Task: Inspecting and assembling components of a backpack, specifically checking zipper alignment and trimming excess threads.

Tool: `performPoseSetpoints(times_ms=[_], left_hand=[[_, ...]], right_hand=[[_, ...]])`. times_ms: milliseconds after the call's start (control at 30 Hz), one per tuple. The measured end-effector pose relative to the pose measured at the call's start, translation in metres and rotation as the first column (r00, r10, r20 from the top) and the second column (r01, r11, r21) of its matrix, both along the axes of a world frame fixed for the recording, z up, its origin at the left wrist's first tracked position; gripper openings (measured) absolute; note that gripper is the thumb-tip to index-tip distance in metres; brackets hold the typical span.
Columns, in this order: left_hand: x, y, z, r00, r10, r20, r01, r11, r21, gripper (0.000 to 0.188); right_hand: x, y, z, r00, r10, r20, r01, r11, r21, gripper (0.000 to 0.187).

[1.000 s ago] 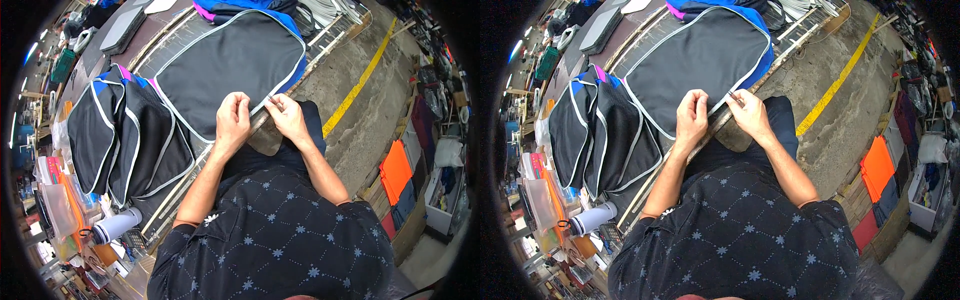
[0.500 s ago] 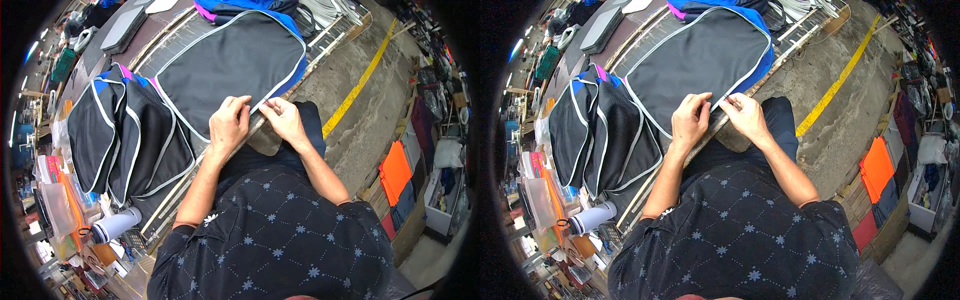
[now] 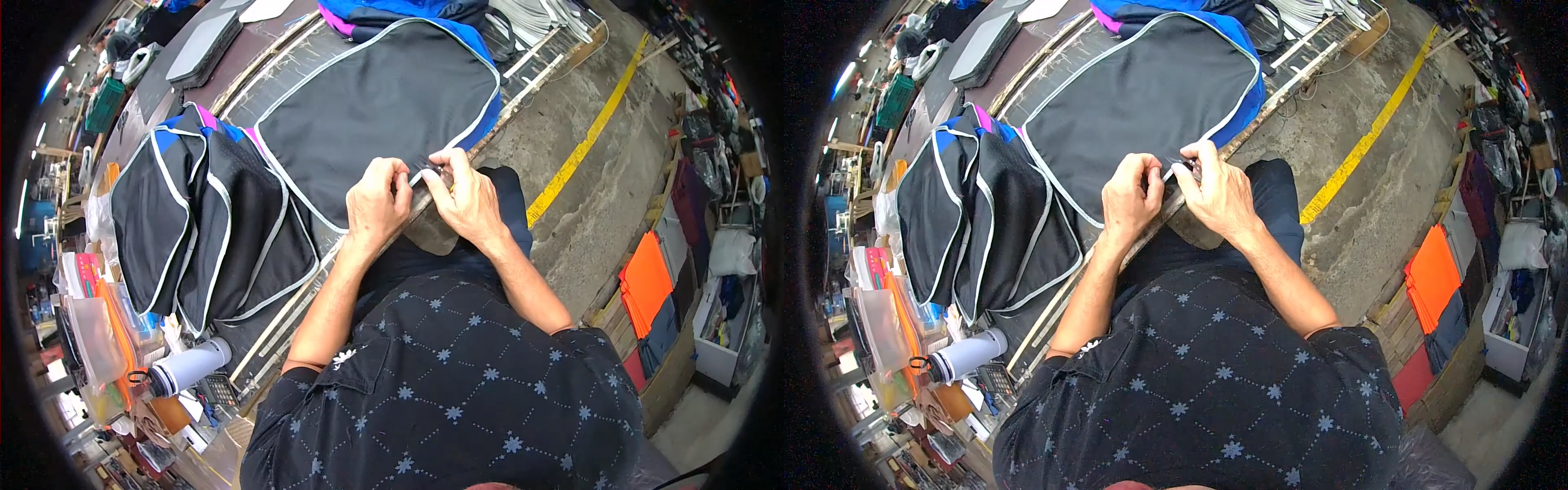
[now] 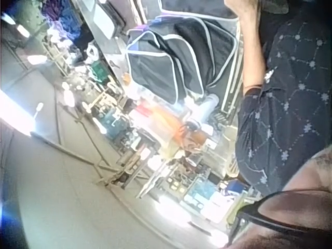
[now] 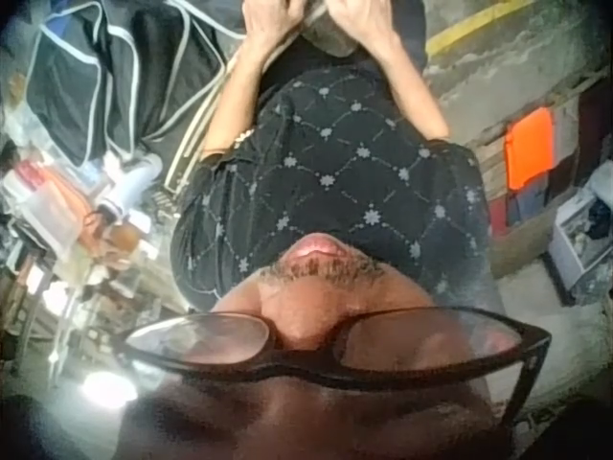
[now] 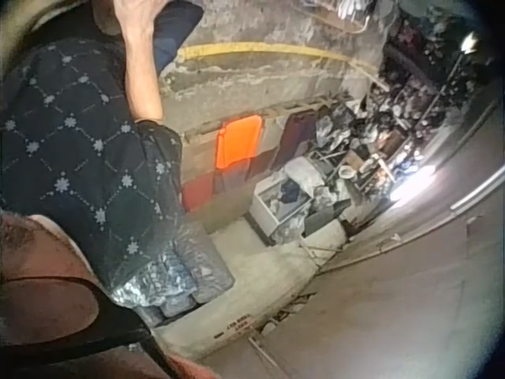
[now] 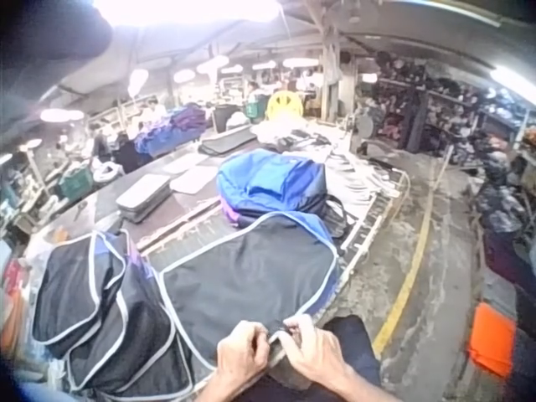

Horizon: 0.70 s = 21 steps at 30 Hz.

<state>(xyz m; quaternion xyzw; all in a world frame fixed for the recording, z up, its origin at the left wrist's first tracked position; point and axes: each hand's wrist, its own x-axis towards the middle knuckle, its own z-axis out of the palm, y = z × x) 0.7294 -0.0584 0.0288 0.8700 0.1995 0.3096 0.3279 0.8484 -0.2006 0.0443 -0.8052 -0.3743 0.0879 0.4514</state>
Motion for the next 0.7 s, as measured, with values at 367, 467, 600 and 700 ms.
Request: performPoseSetpoints(times_ms=[367, 467, 600, 700], left_hand=[[-0.008, 0.001, -0.002, 1.000, 0.011, 0.020, -0.007, 0.981, -0.195, 0.018], [-0.009, 0.001, 0.000, 1.000, 0.014, -0.001, -0.014, 0.980, -0.197, 0.020], [-0.006, 0.001, 0.001, 0.998, -0.024, 0.065, 0.031, 0.992, -0.122, 0.019], [-0.006, 0.002, 0.006, 0.999, -0.053, -0.007, 0.052, 0.995, -0.083, 0.019]], right_hand=[[0.003, -0.001, 0.004, 0.970, -0.078, -0.232, 0.044, 0.988, -0.146, 0.031], [0.010, 0.005, -0.026, 0.921, 0.015, -0.390, -0.049, 0.996, -0.078, 0.026], [0.009, 0.009, -0.068, 0.815, 0.151, -0.560, -0.034, 0.976, 0.215, 0.019], [0.010, 0.009, -0.071, 0.803, 0.213, -0.557, -0.057, 0.957, 0.284, 0.019]])
